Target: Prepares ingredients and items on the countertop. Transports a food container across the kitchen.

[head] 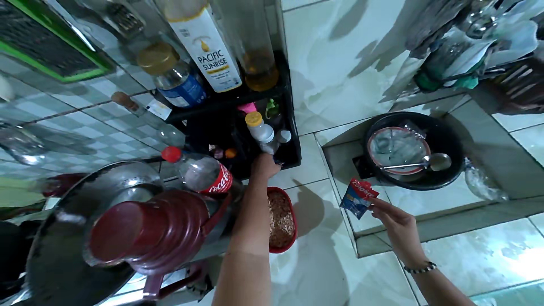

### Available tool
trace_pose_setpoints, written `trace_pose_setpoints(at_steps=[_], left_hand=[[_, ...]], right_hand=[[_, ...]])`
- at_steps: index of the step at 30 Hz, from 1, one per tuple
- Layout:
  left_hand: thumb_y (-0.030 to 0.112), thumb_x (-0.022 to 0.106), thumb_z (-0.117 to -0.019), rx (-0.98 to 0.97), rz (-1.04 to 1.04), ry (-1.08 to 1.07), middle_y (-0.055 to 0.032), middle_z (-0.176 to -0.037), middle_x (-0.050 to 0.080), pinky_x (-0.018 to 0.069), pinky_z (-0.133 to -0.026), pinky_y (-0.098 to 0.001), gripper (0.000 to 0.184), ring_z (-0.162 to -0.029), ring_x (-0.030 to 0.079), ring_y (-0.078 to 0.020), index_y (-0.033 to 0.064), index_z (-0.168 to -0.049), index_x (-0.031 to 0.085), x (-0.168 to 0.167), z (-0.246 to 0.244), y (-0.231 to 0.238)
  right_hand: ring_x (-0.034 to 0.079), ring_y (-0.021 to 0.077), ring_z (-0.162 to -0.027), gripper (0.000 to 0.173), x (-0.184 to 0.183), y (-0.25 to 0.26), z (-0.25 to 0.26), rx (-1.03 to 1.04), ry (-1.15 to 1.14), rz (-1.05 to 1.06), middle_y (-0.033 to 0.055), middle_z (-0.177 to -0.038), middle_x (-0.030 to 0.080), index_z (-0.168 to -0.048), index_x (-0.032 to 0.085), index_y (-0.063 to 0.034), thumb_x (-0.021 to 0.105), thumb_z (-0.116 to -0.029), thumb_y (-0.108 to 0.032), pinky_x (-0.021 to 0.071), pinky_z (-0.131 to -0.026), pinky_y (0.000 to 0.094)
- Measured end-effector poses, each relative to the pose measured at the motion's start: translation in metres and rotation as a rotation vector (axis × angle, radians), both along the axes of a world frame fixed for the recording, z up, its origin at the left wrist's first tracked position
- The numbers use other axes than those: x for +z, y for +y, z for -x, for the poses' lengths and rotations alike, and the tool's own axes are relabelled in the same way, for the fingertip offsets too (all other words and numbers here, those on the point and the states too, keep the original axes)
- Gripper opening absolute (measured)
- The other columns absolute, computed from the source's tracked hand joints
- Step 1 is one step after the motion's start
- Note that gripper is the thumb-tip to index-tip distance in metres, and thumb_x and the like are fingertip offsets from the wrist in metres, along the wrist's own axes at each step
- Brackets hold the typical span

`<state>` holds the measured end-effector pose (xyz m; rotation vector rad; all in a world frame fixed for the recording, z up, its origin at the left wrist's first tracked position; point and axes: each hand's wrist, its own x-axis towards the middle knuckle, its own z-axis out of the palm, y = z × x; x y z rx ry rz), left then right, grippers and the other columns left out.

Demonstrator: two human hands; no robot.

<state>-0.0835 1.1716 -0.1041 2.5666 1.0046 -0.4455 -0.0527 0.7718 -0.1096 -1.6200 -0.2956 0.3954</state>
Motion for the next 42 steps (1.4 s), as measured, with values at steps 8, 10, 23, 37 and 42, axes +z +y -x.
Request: trace_pose_setpoints(at_steps=[8,10,23,37,42], left_hand=[[0.017,0.075,-0.0891,0.221,0.343,-0.444,-0.0285,-0.123,0.065,0.0510,-0.097,-0.0624,0.045,-0.114,0.064,-0.0420,-0.0039,-0.127,0.063,0.045,0.001,-0.025],[0.011,0.070,-0.0944,0.387,0.640,-0.732,-0.0241,-0.126,0.062,0.0600,-0.086,-0.0556,0.043,-0.107,0.068,-0.0362,-0.0001,-0.134,0.057,0.061,0.017,-0.059],[-0.007,0.034,-0.1028,0.890,1.432,-1.301,-0.0027,-0.094,0.070,0.0619,-0.078,-0.0346,0.026,-0.085,0.071,-0.0141,0.0064,-0.116,0.051,0.077,0.090,-0.267],[0.079,0.056,-0.0834,0.274,1.080,-1.190,-0.0033,-0.113,0.073,0.0594,-0.088,-0.0343,0.092,-0.097,0.071,-0.0117,0.0028,-0.135,0.059,0.076,0.133,-0.360],[0.032,0.074,-0.0917,0.109,0.776,-1.016,-0.0136,-0.122,0.067,0.0592,-0.092,-0.0330,0.079,-0.106,0.069,-0.0134,-0.0050,-0.150,0.035,0.103,0.115,-0.395]], right_hand=[[0.072,0.0108,-0.091,0.019,0.013,0.010,0.005,-0.041,0.068,-0.044,0.0044,-0.104,0.076,-0.110,0.074,0.0010,0.066,-0.0932,0.000,0.0606,-0.083,0.0281],[0.072,0.0110,-0.084,0.015,0.029,0.014,0.006,-0.088,0.109,-0.109,0.0026,-0.095,0.076,-0.103,0.074,-0.0006,0.069,-0.0897,0.002,0.0615,-0.077,0.0281],[0.072,0.0233,-0.093,0.061,0.093,0.017,0.032,0.101,0.602,-0.471,0.0151,-0.114,0.067,-0.145,0.039,-0.0063,0.061,-0.0906,0.010,0.0632,-0.076,0.0373],[0.069,0.0107,-0.074,0.035,0.109,-0.092,-0.037,0.661,0.357,-0.042,0.0040,-0.093,0.074,-0.112,0.066,-0.0031,0.080,-0.0796,0.000,0.0597,-0.065,0.0253],[0.066,0.0055,-0.082,0.021,0.120,-0.107,-0.041,0.825,-0.108,0.163,0.0032,-0.095,0.069,-0.100,0.070,-0.0024,0.080,-0.0828,-0.007,0.0574,-0.075,0.0225]])
